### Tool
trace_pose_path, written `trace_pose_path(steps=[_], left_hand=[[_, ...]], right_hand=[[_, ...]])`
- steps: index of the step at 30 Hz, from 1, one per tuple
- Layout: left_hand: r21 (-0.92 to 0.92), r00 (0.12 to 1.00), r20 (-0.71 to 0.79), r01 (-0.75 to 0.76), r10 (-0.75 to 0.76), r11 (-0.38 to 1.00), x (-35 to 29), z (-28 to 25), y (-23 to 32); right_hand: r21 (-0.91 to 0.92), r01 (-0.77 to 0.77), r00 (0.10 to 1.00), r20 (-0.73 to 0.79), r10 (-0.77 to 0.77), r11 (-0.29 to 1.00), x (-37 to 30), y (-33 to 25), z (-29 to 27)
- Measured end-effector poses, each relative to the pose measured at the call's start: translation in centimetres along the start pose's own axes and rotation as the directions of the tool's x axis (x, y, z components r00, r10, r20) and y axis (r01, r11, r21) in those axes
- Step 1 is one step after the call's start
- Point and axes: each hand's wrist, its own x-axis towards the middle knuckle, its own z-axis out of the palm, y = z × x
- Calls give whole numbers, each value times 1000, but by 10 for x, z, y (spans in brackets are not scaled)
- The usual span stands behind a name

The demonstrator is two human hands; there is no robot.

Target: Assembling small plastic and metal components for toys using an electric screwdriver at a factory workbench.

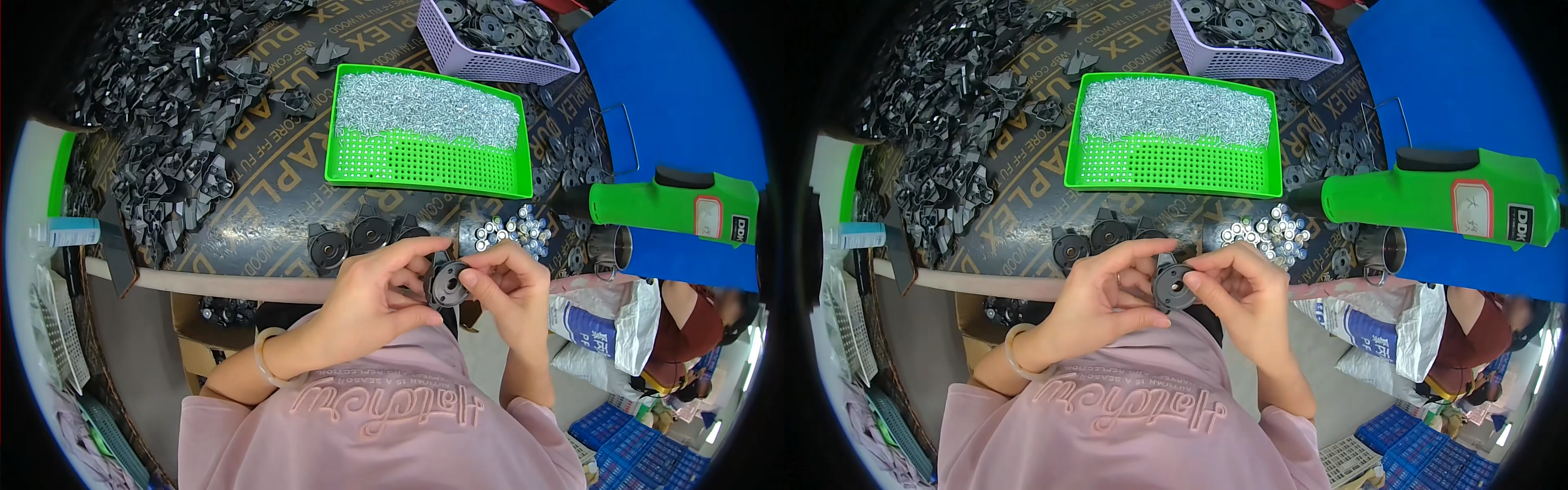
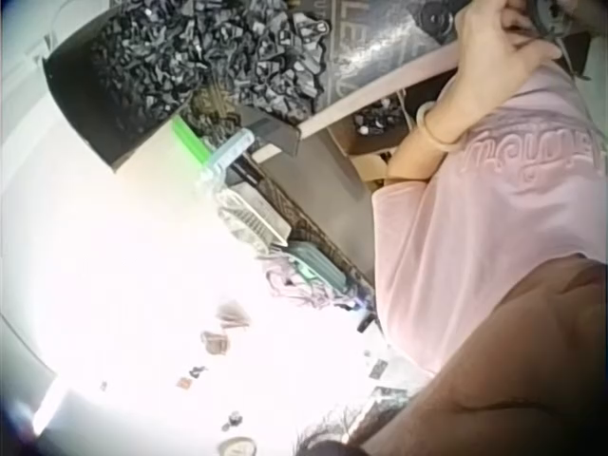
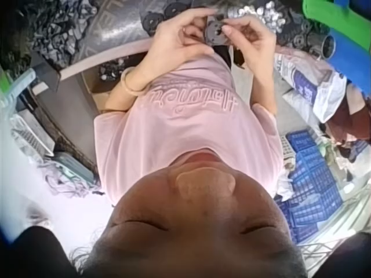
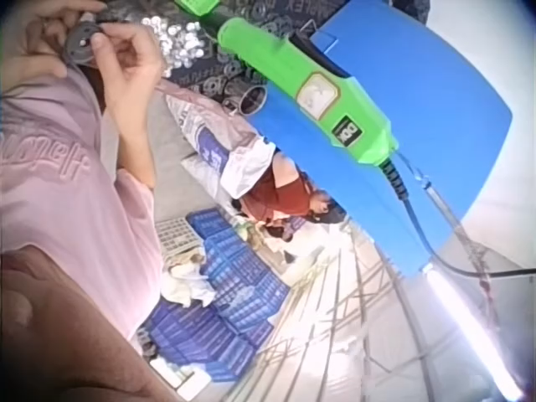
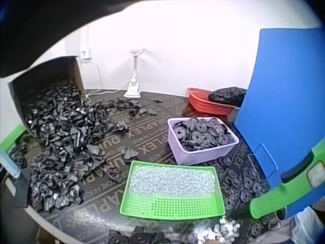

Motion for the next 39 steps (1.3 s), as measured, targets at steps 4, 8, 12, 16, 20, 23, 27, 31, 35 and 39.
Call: trace_pose_path(steps=[4,8,12,16,20,23,27,31,35,39], left_hand=[[-23,1000,-1,24,-24,999,1,1,1],[-20,998,-43,-35,34,999,1,0,-3],[-54,999,-39,-30,27,998,0,-2,-1],[-86,999,-42,-3,-1,996,-1,-1,1],[-70,999,-41,2,-5,998,-2,-1,1],[-83,998,-56,7,-11,997,-3,-1,1],[-79,997,-74,-20,14,997,-2,-1,0],[-48,995,-88,-52,48,997,0,1,-3],[-37,992,-113,-58,53,998,1,7,-3],[21,991,-116,-66,68,998,2,9,-5]], right_hand=[[131,-49,998,52,43,990,0,0,-10],[356,-140,989,91,115,924,1,-6,-12],[838,-387,908,420,-2,385,6,12,-30],[857,-509,860,502,-91,-79,5,26,-34],[769,-547,828,555,-79,-332,10,21,-29],[926,-371,914,378,144,-73,2,13,-27],[670,-84,996,51,67,738,-4,18,-20],[314,-29,986,-146,78,949,-9,16,-13],[218,97,984,-170,-60,971,-7,11,5],[68,190,968,-181,-175,979,-5,20,10]])
